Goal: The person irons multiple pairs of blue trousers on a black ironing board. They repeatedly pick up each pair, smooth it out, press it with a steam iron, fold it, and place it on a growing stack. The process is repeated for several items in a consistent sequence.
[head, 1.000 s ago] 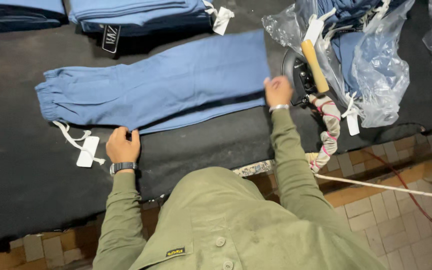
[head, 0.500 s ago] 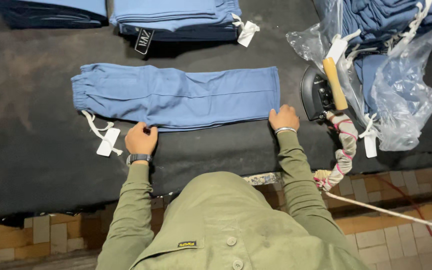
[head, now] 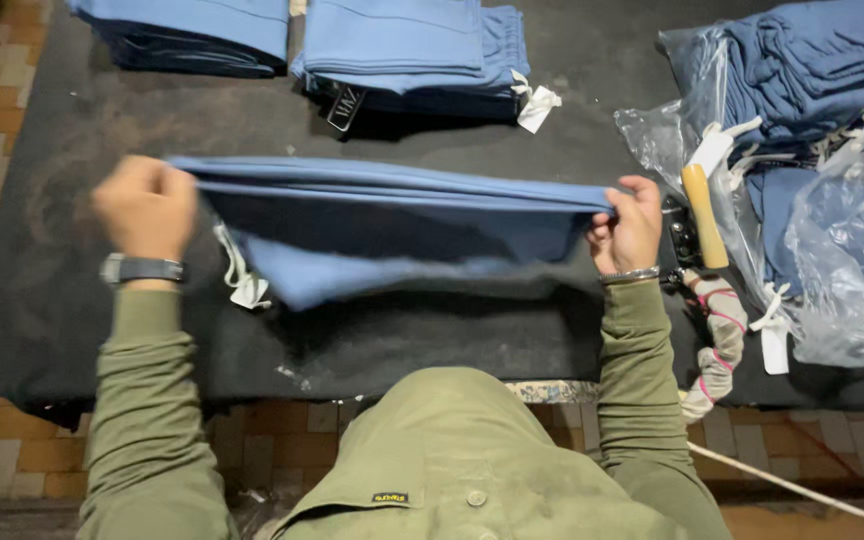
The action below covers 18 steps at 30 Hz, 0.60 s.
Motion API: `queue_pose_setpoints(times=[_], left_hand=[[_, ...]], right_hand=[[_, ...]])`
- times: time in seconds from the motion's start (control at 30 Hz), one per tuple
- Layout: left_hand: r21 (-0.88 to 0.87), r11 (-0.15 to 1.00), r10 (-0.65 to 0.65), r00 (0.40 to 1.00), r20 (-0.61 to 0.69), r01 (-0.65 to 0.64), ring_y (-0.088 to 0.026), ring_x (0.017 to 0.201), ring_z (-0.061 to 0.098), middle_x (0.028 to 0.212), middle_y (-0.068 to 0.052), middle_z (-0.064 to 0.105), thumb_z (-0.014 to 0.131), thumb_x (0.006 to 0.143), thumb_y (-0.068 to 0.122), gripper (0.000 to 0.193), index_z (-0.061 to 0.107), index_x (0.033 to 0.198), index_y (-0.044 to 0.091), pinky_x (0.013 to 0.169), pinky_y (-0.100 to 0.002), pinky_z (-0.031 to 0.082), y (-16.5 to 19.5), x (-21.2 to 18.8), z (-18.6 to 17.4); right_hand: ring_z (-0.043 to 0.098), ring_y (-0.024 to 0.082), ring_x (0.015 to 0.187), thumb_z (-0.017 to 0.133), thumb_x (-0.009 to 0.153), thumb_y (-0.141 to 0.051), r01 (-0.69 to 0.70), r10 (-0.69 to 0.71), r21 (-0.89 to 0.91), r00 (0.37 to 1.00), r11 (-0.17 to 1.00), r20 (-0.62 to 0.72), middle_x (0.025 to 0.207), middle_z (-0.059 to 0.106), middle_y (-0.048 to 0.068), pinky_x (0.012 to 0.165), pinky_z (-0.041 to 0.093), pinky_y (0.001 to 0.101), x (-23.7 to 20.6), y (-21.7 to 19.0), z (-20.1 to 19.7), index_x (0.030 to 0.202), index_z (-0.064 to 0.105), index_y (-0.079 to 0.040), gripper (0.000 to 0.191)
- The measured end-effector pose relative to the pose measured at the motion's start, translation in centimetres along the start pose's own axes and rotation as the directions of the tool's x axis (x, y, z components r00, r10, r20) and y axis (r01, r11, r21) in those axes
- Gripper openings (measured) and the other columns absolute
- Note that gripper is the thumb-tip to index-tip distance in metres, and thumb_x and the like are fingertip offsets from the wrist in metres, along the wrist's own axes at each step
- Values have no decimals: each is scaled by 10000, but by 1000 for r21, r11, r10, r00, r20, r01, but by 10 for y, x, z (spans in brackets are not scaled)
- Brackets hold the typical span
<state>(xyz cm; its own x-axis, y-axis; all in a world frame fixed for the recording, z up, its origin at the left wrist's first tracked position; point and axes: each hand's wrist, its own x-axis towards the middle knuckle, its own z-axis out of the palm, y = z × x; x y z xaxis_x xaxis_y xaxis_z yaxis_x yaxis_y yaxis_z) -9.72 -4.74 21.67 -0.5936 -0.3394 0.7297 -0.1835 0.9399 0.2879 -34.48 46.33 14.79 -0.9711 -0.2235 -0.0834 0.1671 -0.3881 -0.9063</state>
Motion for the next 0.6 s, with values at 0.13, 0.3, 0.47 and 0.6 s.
queue_pose_setpoints(times=[0.13,0.3,0.47,0.6], left_hand=[[-38,999,4,934,-358,-18,-218,806,640,954,-106,593,544,950,-97,113,551,1019,-9,695,-345,496,-34,19,-40],[-158,978,-187,907,-378,135,-127,781,443,1041,-60,477,542,952,-169,252,536,1129,9,716,-259,430,-19,-38,17],[-277,849,-431,893,129,450,-263,676,718,731,-107,701,693,917,79,77,637,967,60,653,-387,556,42,-146,126],[28,903,-402,820,408,429,-329,755,672,738,-59,704,744,879,280,142,720,898,141,660,-491,516,69,-197,159]], right_hand=[[587,126,609,565,1030,-61,80,-93,70,975,994,201,847,600,41,502,474,265,6,-1,39,1152,580,-88,126],[637,121,822,598,1042,-23,401,-351,-154,896,903,274,1007,677,54,686,562,287,59,26,27,1121,715,-3,143],[654,117,737,606,973,-41,174,-165,-539,984,824,66,987,739,55,645,552,279,80,88,-55,1113,759,-23,208],[719,197,797,659,918,-56,259,-364,-865,926,430,96,989,758,126,741,559,306,47,98,-131,1076,776,-36,198]])
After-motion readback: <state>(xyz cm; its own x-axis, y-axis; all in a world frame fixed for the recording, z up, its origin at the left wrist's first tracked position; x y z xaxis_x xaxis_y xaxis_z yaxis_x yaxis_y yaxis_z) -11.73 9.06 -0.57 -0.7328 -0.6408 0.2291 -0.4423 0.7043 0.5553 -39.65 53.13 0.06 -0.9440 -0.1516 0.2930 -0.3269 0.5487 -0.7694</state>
